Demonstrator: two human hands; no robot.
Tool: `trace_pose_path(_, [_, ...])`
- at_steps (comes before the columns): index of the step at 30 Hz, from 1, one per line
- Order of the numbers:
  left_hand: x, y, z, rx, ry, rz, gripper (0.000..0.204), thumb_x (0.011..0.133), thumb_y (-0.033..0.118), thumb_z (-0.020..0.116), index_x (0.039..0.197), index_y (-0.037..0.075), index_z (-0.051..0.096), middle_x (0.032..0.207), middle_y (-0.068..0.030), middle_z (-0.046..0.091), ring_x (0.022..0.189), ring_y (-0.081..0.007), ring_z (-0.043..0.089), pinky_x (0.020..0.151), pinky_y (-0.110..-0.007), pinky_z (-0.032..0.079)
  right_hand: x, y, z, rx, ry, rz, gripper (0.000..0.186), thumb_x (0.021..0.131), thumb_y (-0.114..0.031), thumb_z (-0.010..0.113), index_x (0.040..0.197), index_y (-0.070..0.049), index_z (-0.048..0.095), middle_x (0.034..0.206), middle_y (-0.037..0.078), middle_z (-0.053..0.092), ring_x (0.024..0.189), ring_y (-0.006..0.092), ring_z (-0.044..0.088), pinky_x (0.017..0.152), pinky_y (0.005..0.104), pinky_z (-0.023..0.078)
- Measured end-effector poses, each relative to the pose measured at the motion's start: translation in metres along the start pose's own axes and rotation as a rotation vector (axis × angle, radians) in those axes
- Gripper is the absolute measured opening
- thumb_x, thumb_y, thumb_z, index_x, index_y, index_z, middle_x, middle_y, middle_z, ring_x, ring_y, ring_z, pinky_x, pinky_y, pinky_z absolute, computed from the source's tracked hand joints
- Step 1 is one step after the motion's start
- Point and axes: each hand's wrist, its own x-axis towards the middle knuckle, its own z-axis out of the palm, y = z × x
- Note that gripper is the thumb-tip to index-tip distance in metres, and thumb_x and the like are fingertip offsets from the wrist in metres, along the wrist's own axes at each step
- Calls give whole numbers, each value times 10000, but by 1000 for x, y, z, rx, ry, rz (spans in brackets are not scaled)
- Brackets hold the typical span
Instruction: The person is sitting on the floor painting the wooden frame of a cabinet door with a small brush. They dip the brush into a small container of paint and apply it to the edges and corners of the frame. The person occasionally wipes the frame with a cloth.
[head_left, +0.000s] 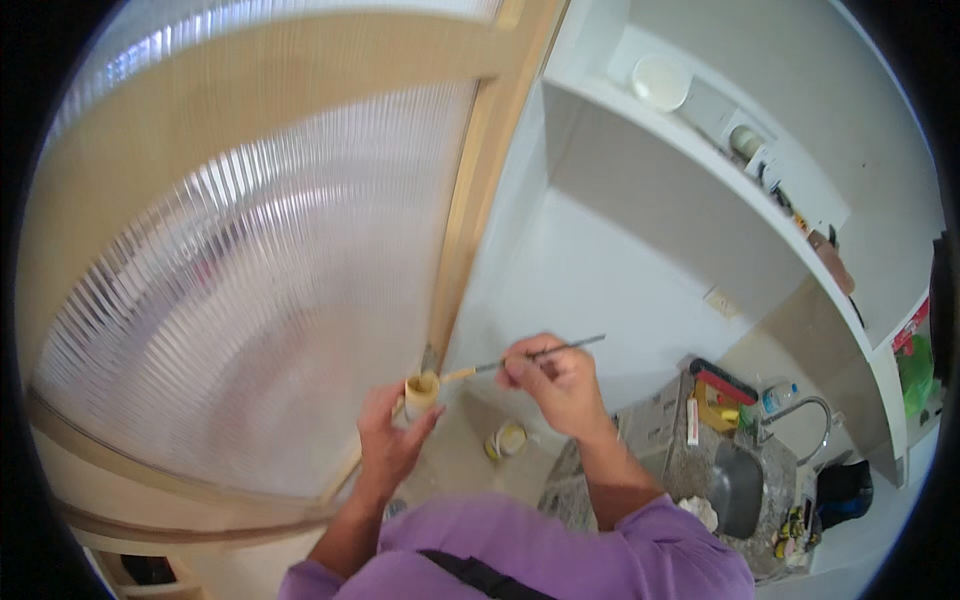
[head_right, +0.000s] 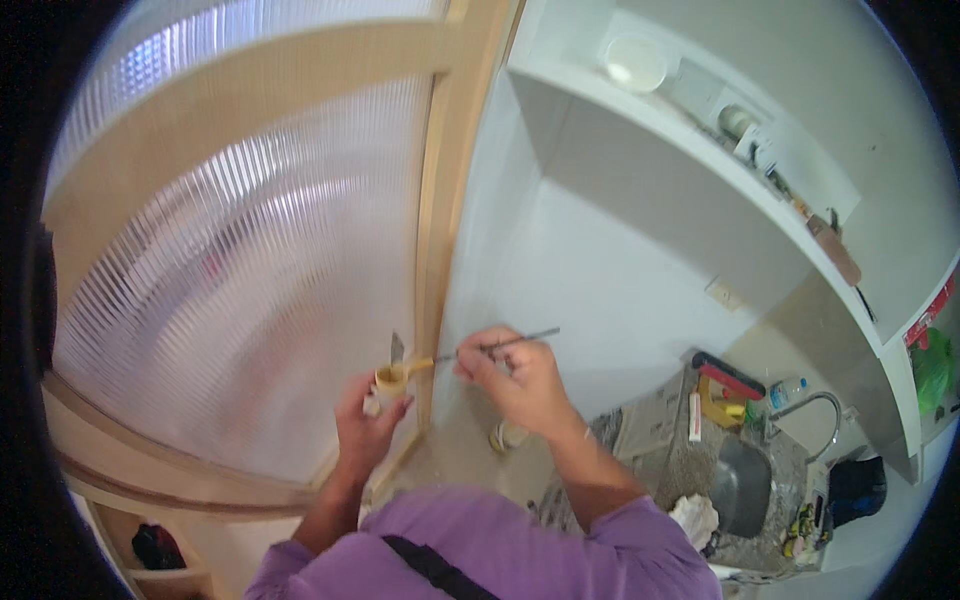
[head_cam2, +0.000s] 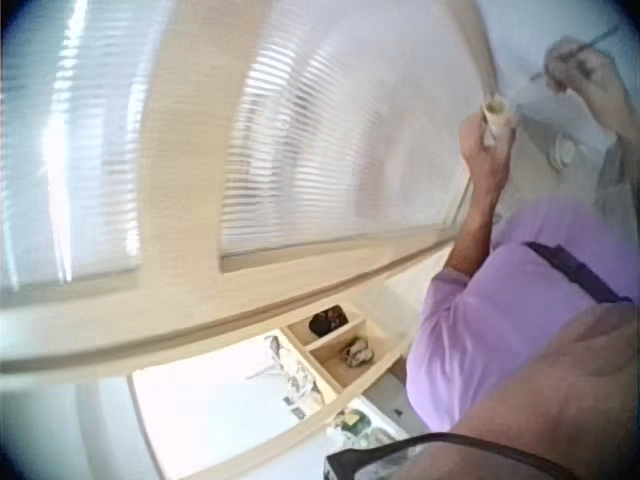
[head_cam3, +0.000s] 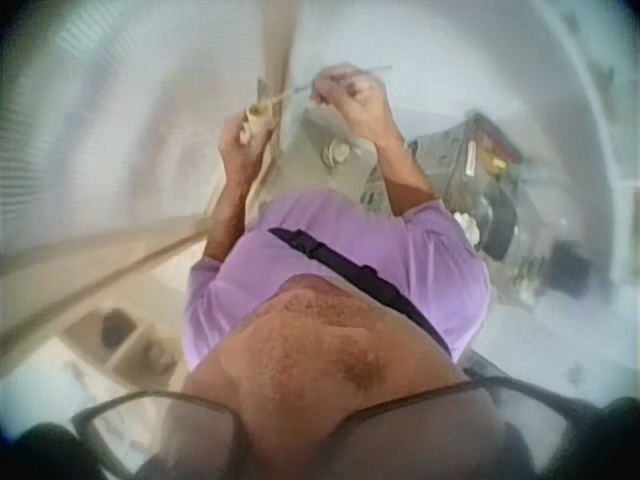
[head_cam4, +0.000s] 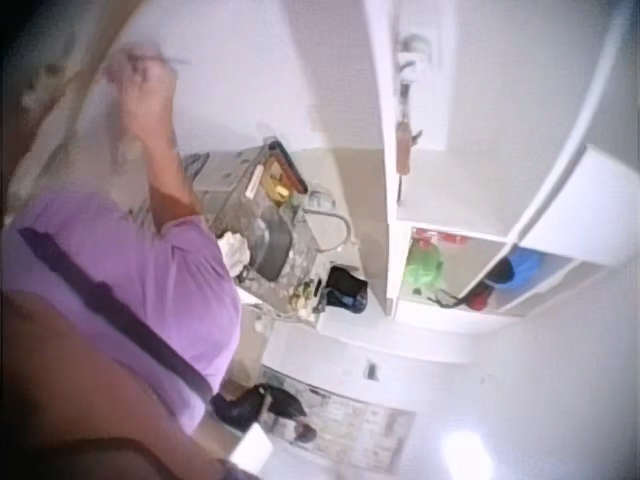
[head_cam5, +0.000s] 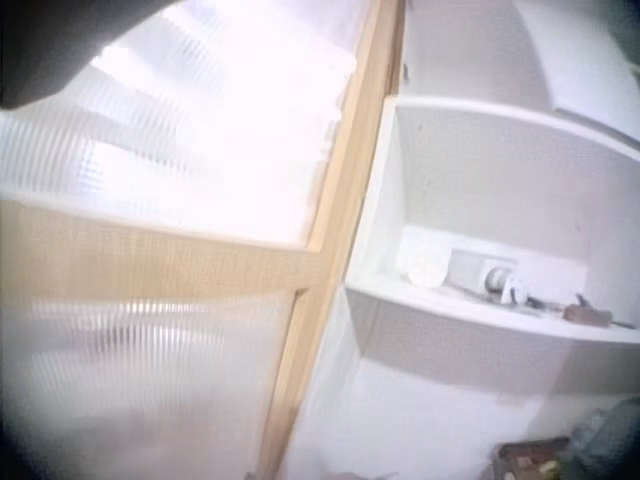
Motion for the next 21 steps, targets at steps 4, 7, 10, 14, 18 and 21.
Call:
trace_pose_path(4, [15, 9, -10, 72, 16, 15, 545, 817, 179, 919, 1294, 30, 702, 1091, -124, 718, 959, -251, 644, 840, -370, 508, 5, -14, 18, -84, 2, -56, 151, 1009, -58, 730, 1054, 85, 749, 1001, 85, 756, 860, 135, 710, 761, 281, 572])
trace_pose_path(7, [22, 23, -5, 3, 8, 25, 542, 831, 178, 916, 1312, 47, 704, 1113, -99, 720, 988, -236, 646, 842, -364, 500, 6, -19, 15, -241, -49, -230, 138, 999, -51, 742, 1053, 75, 754, 1005, 81, 763, 802, 123, 690, 696, 279, 543])
trace_pose_path(10, [22, 21, 1, -24, 3, 22, 541, 833, 174, 918, 1320, 65, 711, 1155, -75, 730, 1051, -222, 654, 865, -358, 496, 6, -9, 15, -320, -79, -245, 140, 992, -64, 756, 1060, 58, 757, 1007, 74, 770, 754, 113, 671, 660, 288, 530])
trace_pose_path(14, [19, 16, 9, -4, -1, 19, 531, 830, 154, 912, 1319, 82, 719, 1179, -78, 734, 1082, -221, 658, 876, -358, 502, 10, -4, 18, -456, -114, -188, 146, 993, -117, 756, 1054, 16, 766, 987, 87, 775, 707, 165, 684, 645, 304, 534])
trace_pose_path(18, [20, 24, 14, 2, -13, -9, 517, 831, 137, 905, 1313, 92, 725, 1184, -79, 734, 1089, -225, 658, 885, -360, 506, 15, -2, 15, -586, -184, -134, 184, 1009, -195, 721, 1053, -23, 770, 988, 90, 771, 708, 267, 695, 659, 333, 544])
trace_pose_path(21, [16, 18, 21, -3, 8, 23, 509, 830, 136, 906, 1305, 90, 729, 1183, -82, 733, 1085, -229, 659, 886, -360, 506, 18, 1, 15, -652, -258, -133, 213, 1020, -232, 697, 1062, -36, 770, 994, 84, 772, 721, 301, 696, 664, 350, 543])
